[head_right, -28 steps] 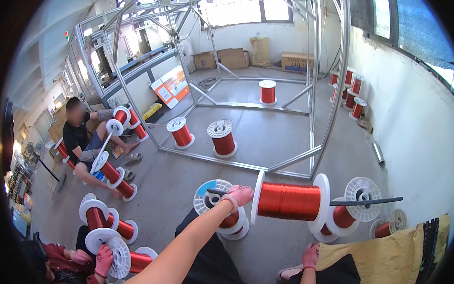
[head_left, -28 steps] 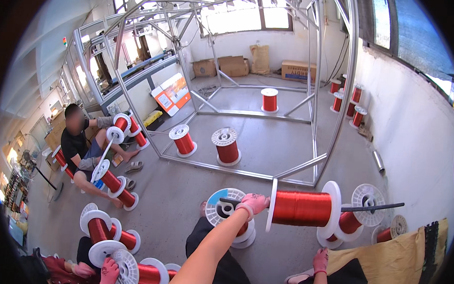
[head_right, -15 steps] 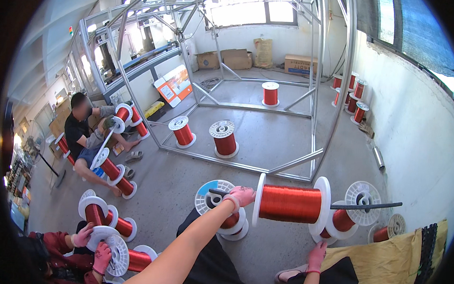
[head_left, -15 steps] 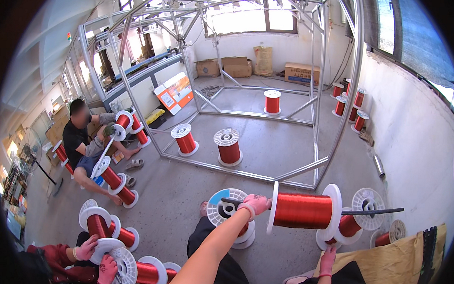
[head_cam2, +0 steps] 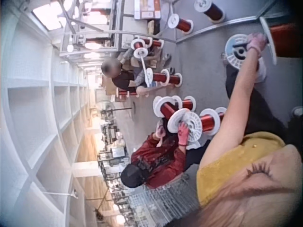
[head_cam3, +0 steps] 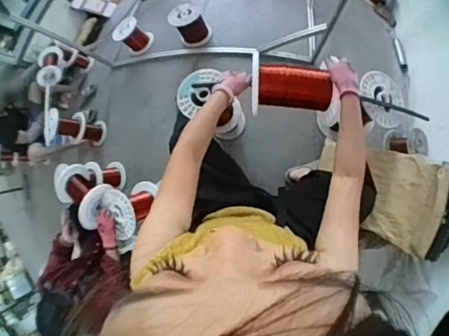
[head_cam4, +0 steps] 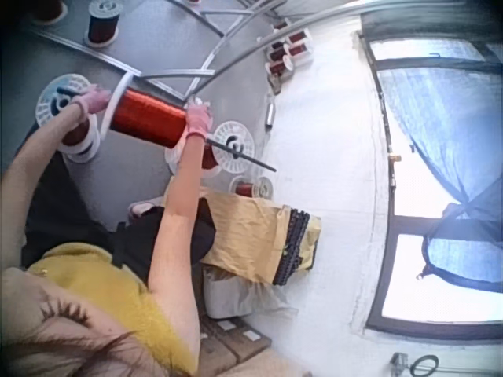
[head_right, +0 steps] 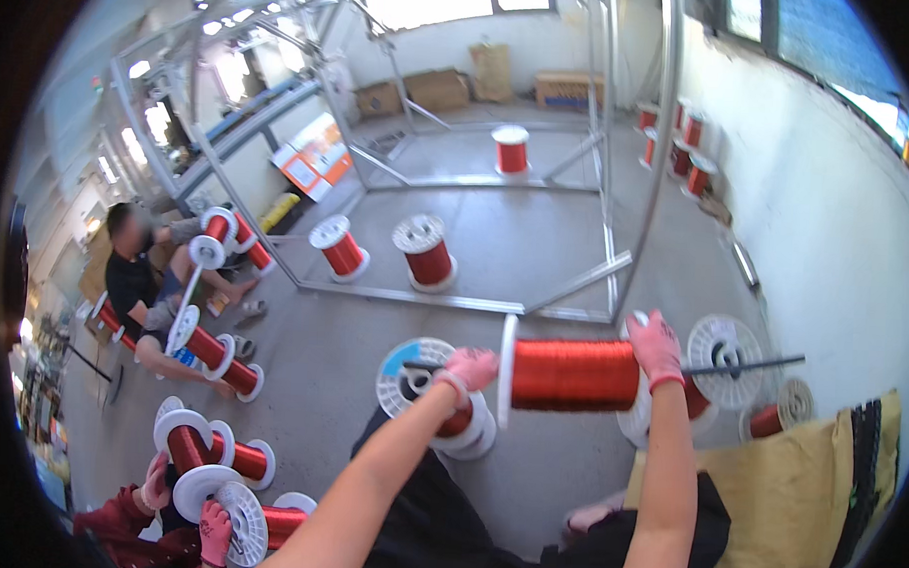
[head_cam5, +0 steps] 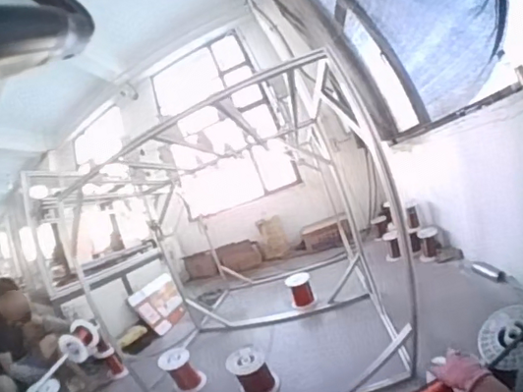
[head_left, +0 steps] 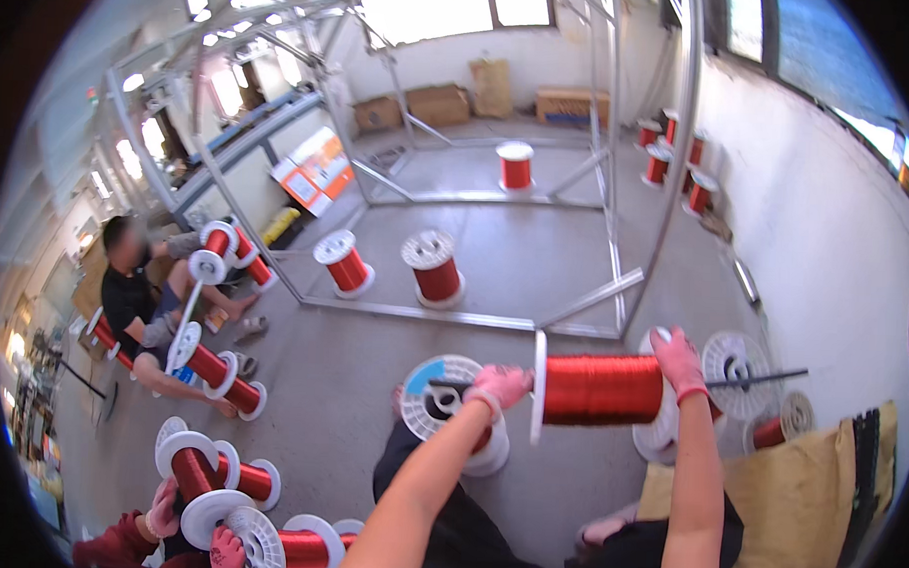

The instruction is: The person handles several spools of red wire, sliding them onto a metal rod and rotating them to manage the wire tension and placement within a metal frame structure.

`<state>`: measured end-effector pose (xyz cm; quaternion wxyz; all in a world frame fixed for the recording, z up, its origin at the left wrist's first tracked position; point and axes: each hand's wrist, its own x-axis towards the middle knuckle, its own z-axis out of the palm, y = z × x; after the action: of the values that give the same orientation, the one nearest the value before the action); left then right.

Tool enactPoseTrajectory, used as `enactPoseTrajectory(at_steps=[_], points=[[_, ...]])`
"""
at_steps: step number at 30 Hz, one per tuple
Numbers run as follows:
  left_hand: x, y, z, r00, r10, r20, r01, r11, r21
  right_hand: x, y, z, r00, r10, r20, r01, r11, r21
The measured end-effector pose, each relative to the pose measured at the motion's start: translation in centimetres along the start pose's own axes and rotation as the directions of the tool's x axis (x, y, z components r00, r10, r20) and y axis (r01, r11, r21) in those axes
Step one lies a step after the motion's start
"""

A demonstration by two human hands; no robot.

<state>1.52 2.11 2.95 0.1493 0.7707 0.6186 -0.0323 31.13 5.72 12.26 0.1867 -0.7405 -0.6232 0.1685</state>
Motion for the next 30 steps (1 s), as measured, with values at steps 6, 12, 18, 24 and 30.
enactPoseTrajectory(at_steps=[6, 12, 18, 24, 30], points=[[0.2, 0.2, 0.8, 1.0, 0.029, -0.008, -0.027, 0.987, 0.158, -2.5, 6.4, 4.8, 0.923, -0.171, -0.344, 0.276, 0.919, 0.283], [0.1, 0.6, -0.5, 0.997, -0.064, 0.037, 0.064, 0.998, 0.002, -16.5, 20.4, 17.5, 0.979, 0.078, 0.188, -0.004, 0.931, -0.365], [1.3, -0.7, 1.7, 0.997, -0.083, 0.002, 0.083, 0.993, 0.082, -14.1, 26.3, 22.0, 0.975, 0.217, 0.048, -0.221, 0.966, 0.131], [2.4, -2.0, 3.2, 0.998, -0.036, -0.055, 0.042, 0.994, 0.106, -11.7, 20.0, 14.1, 0.982, -0.037, -0.185, 0.035, 0.999, -0.015], [2.3, -1.8, 2.9, 0.996, -0.039, -0.082, 0.042, 0.999, 0.031, -8.7, 14.4, 7.6, 0.96, 0.217, -0.177, -0.019, 0.68, 0.733]])
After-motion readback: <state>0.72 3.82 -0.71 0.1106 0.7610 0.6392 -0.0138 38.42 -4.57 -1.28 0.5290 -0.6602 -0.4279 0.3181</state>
